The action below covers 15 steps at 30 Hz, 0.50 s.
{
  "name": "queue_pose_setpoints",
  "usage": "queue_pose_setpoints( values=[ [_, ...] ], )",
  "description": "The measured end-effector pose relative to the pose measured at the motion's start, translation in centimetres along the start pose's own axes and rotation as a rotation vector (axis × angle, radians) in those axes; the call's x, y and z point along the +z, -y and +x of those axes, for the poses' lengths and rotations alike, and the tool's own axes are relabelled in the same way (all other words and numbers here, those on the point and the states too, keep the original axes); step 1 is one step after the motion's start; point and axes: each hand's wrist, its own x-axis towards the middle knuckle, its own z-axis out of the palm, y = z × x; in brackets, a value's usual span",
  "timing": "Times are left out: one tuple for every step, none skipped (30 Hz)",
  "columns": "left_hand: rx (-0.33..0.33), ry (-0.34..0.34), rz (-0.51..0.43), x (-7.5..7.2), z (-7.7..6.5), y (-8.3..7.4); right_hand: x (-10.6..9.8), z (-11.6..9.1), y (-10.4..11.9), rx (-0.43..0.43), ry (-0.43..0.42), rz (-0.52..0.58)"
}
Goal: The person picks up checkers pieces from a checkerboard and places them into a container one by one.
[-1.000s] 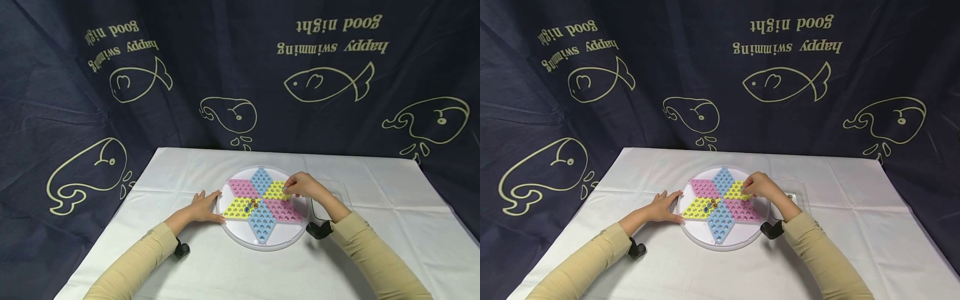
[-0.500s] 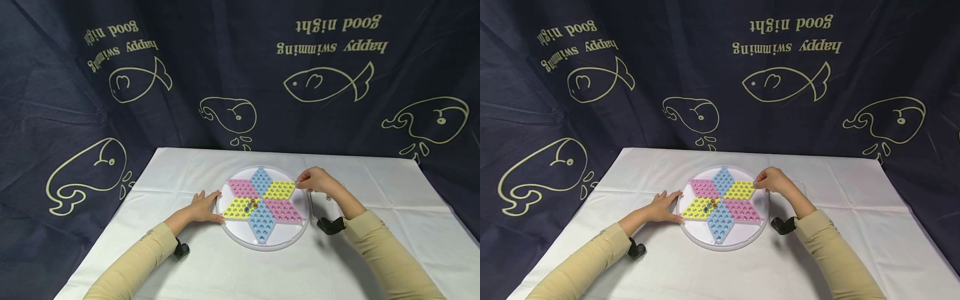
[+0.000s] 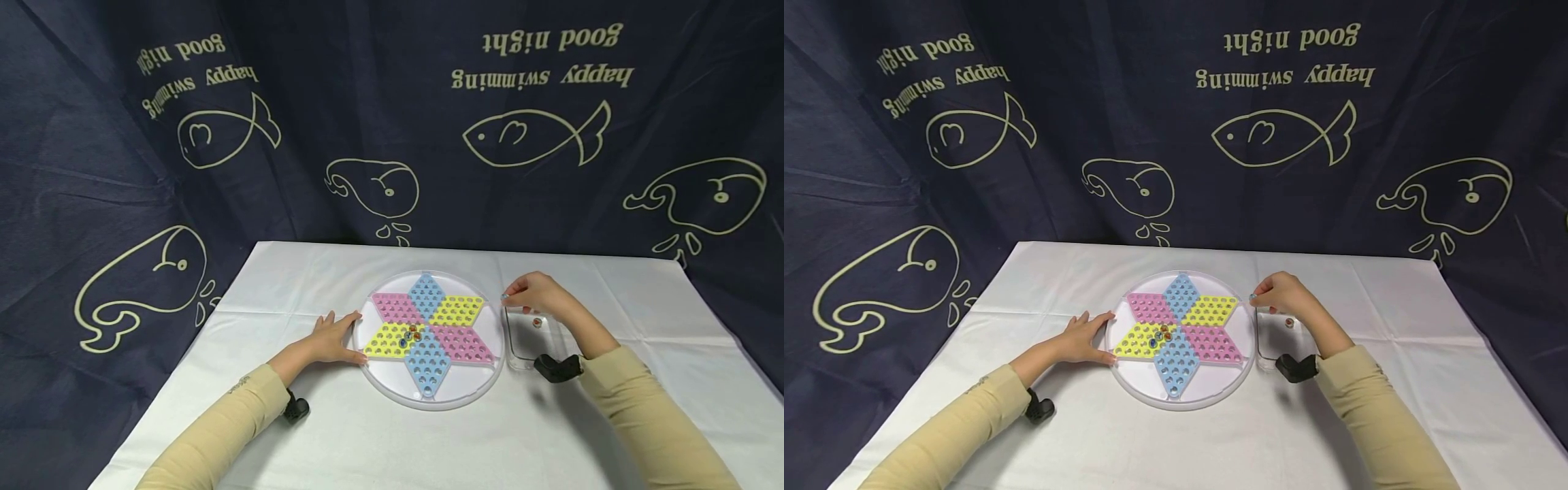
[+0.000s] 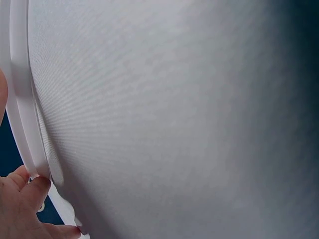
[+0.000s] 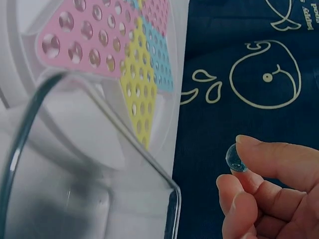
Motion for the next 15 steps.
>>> queue_pose_setpoints(
  values=[
    [0.0,0.0,-0.001,0.0,0.0,0.0,-0.1,0.0,-0.2,0.001,0.001,0.0],
    [0.002,-0.002,-0.003,0.0,0.0,0.0,-0.2,0.0,-0.4,0.002,0.002,0.001],
    [0.001,-0.002,-0.003,0.0,0.0,0.0,-0.3,0.0,-0.6,0.004,0.004,0.002],
    [0.001,-0.002,-0.004,0.0,0.0,0.0,-0.4,0.0,-0.7,0.003,0.004,0.001],
    [0.0,-0.001,-0.005,0.0,0.0,0.0,-0.5,0.0,-0.9,0.007,0.004,0.0],
    [-0.001,0.0,-0.005,0.0,0.0,0.0,-0.6,0.0,-1.0,0.013,0.004,0.001],
    [0.0,-0.001,-0.006,0.0,0.0,0.0,-0.7,0.0,-1.1,0.021,0.003,0.001],
    [0.001,-0.003,-0.006,0.0,0.0,0.0,-0.8,0.0,-1.2,0.025,0.001,-0.002],
    [-0.002,0.0,-0.005,0.0,0.0,0.0,-0.8,-0.1,-1.3,0.029,0.001,-0.007],
    [-0.001,0.0,-0.005,0.0,0.0,0.0,-0.9,-0.2,-1.3,0.032,-0.001,-0.011],
    [-0.003,0.003,-0.003,0.0,0.1,0.0,-1.0,-0.2,-1.4,0.038,0.0,-0.013],
    [-0.002,0.002,-0.001,0.0,0.1,0.0,-1.0,-0.2,-1.4,0.04,-0.002,-0.018],
    [-0.001,0.002,0.0,0.0,0.1,0.0,-1.1,-0.2,-1.5,0.041,-0.003,-0.023],
    [0.0,0.001,0.002,0.0,0.1,0.0,-1.1,-0.3,-1.6,0.042,-0.003,-0.023],
    [0.0,0.002,0.002,0.0,0.1,0.1,-1.2,-0.3,-1.6,0.043,-0.002,-0.023]
  ],
)
